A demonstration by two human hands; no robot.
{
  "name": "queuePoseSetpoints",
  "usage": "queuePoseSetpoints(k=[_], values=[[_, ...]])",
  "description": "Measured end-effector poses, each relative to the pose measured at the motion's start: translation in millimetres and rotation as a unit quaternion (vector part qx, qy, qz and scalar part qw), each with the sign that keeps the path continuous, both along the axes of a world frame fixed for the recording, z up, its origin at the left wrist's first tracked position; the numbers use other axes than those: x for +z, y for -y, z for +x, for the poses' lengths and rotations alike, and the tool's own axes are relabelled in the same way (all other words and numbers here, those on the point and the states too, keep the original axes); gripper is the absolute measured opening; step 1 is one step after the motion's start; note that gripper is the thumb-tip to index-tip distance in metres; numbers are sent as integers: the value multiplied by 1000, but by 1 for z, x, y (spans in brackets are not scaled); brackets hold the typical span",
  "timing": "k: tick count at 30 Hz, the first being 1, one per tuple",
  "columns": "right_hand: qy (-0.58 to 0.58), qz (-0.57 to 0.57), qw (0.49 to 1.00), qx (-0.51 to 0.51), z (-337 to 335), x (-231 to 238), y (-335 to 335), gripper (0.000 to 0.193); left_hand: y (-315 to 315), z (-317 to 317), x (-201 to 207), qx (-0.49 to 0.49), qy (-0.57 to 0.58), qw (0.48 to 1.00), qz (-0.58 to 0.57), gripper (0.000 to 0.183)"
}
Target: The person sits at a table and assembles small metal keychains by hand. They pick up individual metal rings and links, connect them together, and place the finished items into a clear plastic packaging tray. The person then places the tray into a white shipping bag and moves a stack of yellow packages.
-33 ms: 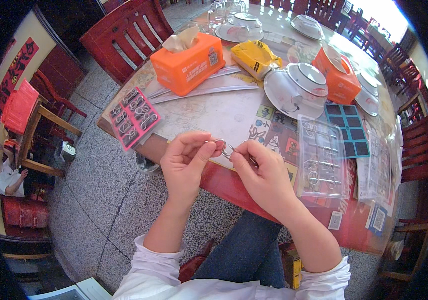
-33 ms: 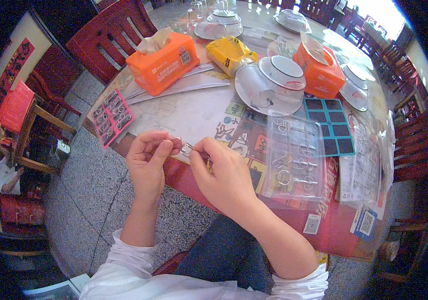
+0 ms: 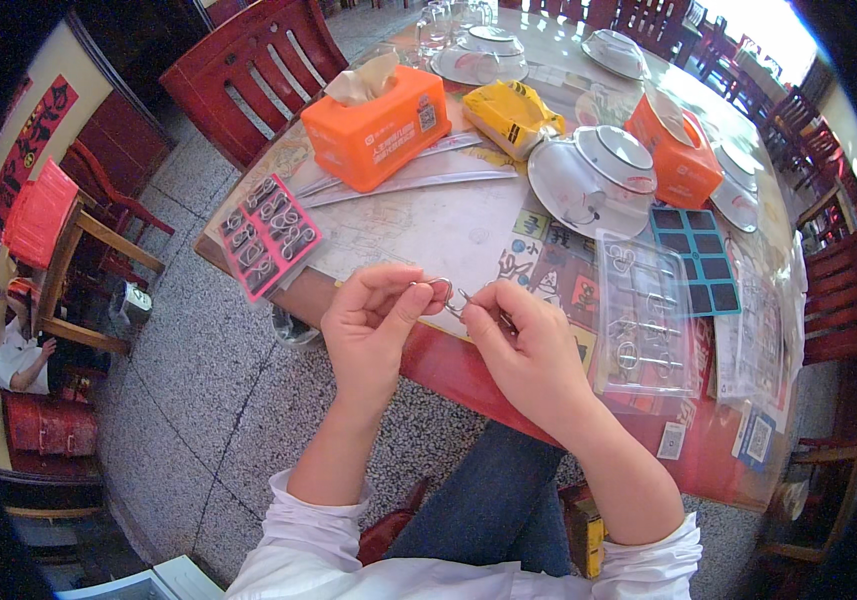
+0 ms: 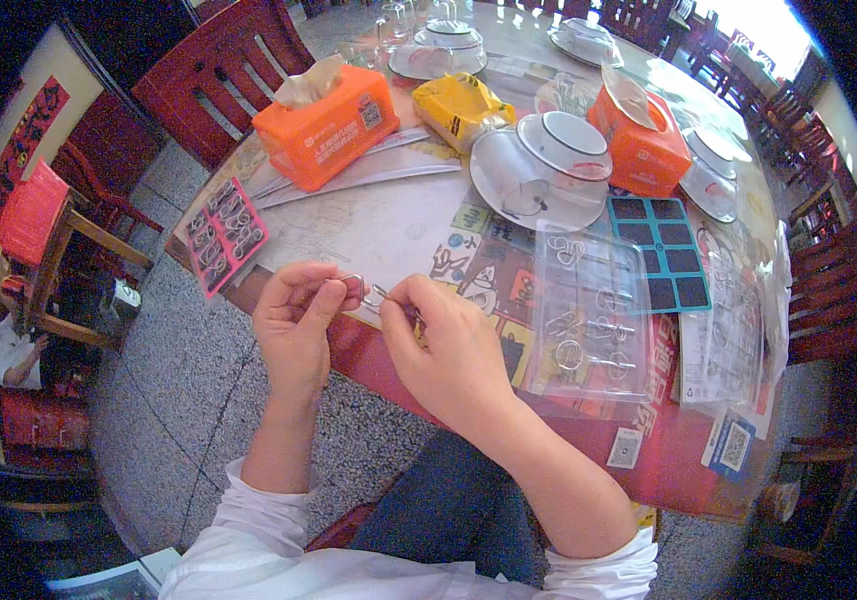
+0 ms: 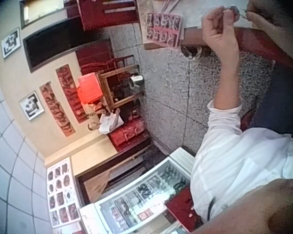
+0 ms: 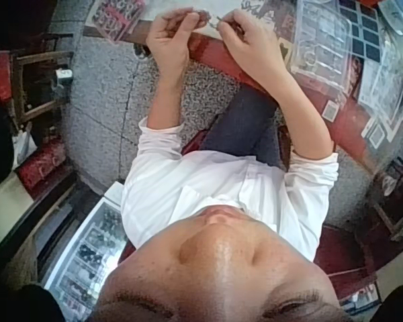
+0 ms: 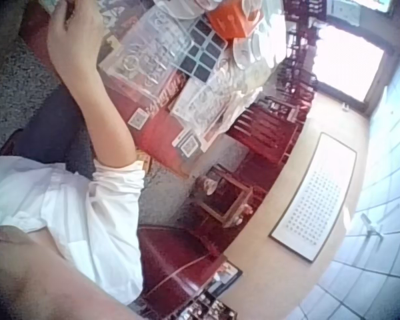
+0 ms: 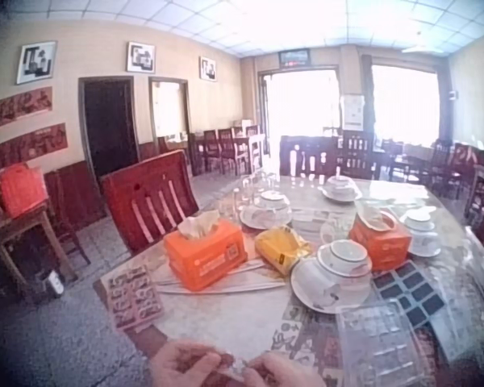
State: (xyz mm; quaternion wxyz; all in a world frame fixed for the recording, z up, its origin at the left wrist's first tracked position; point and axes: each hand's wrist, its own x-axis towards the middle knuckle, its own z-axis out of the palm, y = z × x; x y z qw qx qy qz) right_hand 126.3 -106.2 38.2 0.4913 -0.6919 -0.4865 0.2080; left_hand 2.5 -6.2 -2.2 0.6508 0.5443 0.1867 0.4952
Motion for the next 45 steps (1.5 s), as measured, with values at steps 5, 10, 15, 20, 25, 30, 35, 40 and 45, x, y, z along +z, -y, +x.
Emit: queuePoseSetpoints(k=[5,10,15,20,25,30,35,40,45], values=[[83,23,996,-23,1,-7,-2,10,-4,0,0,-16,-14,1000,1,12],[183,73,980,-34,2,-12,-3,9,-6,3,-1,-33,-9,999,-36,12],[206,60,975,-52,6,-14,-5,10,-12,5,1,-68,-7,995,-67,13],[247,67,965,-48,10,-22,-9,11,-14,5,-2,-89,-60,993,-48,14],[279,64,958,-34,8,-21,-8,11,-11,4,-3,-80,-107,991,-4,14],[286,79,955,-16,9,-25,-5,15,-9,4,-5,-84,-99,991,38,14],[262,83,961,-10,11,-23,-3,17,-12,2,-5,-94,-94,990,42,13],[262,77,962,-10,15,-27,-5,19,-14,2,-4,-75,-54,996,20,13],[223,82,971,-9,16,-28,-6,20,-16,1,-9,-72,-49,996,-2,12]])
